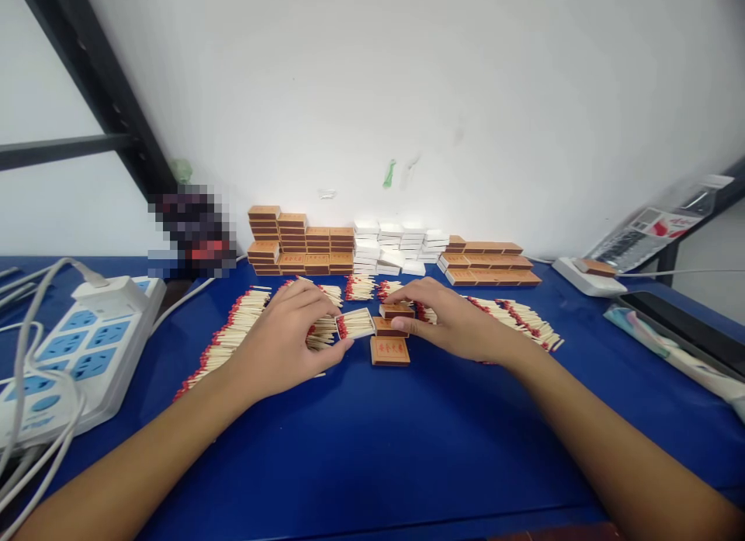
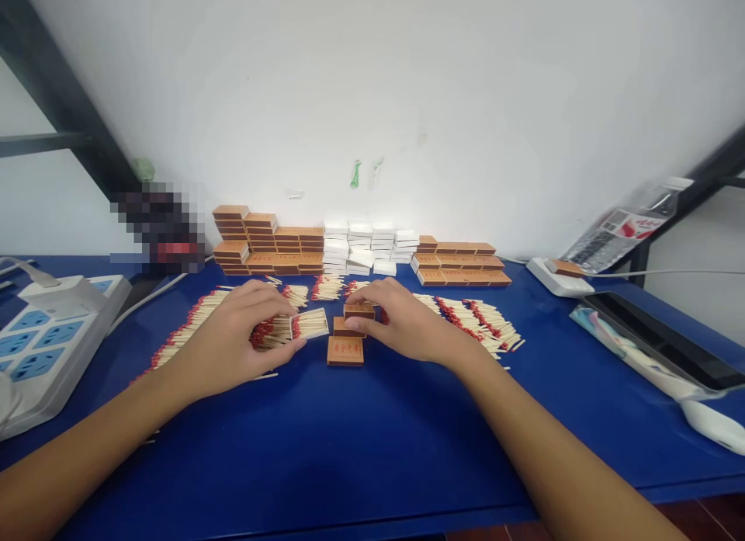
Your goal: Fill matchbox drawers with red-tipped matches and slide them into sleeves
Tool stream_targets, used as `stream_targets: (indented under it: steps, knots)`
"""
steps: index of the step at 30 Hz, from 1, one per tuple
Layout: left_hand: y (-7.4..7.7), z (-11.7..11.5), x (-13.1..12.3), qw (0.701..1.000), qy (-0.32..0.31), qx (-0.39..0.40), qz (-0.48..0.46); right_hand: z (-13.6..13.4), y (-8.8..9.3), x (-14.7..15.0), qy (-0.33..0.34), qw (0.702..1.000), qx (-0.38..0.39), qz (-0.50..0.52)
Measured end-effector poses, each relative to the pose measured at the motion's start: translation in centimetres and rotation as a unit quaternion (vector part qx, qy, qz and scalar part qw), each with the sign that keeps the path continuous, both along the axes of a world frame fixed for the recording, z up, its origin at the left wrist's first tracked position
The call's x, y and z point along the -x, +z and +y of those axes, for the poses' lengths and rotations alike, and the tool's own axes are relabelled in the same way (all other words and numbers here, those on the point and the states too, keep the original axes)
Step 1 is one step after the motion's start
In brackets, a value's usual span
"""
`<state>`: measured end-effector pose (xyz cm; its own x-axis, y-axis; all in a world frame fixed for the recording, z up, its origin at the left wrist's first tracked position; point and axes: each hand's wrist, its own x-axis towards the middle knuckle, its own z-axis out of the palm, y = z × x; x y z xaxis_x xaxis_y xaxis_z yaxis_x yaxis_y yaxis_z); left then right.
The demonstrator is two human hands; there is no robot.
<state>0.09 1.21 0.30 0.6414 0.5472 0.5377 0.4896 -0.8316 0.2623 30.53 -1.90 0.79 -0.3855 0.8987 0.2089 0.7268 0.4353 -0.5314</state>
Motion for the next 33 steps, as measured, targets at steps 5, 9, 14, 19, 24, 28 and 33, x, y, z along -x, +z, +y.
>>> stream_targets:
  steps: [5, 9, 14, 19, 24, 28, 33]
  knots:
    - [0.0, -0.1, 0.0, 1.0, 0.0, -0.002, -0.001, 0.0, -0.3, -0.2, -0.028, 0.999, 0.015, -0.038]
    - [-0.1, -0.1, -0.1, 1.0, 0.002, -0.001, 0.002, 0.2, -0.5, -0.1, -0.018, 0.999, -0.005, -0.04]
    - [-0.1, -0.1, -0.1, 1.0, 0.003, -0.004, 0.004, 0.0, 0.1, 0.8, 0.001, 0.995, -0.1, 0.013]
    - [-0.1, 0.3, 0.0, 0.999, 0.032, -0.022, -0.005, -0.9, 0.6, 1.4, 0.058, 0.995, -0.074, 0.013]
    - [-0.1, 0.4, 0.0, 0.999, 0.038, -0.026, -0.01, -1.2, 0.6, 0.9, 0.021, 0.999, -0.026, -0.025]
    - [-0.1, 0.2, 0.0, 0.999, 0.029, -0.017, 0.001, -1.1, 0.5, 0.4, 0.014, 0.998, -0.013, -0.057]
    - [0.0, 0.2, 0.0, 0.999, 0.031, -0.019, 0.01, -0.8, 0.5, 0.3, 0.019, 0.998, -0.047, -0.033]
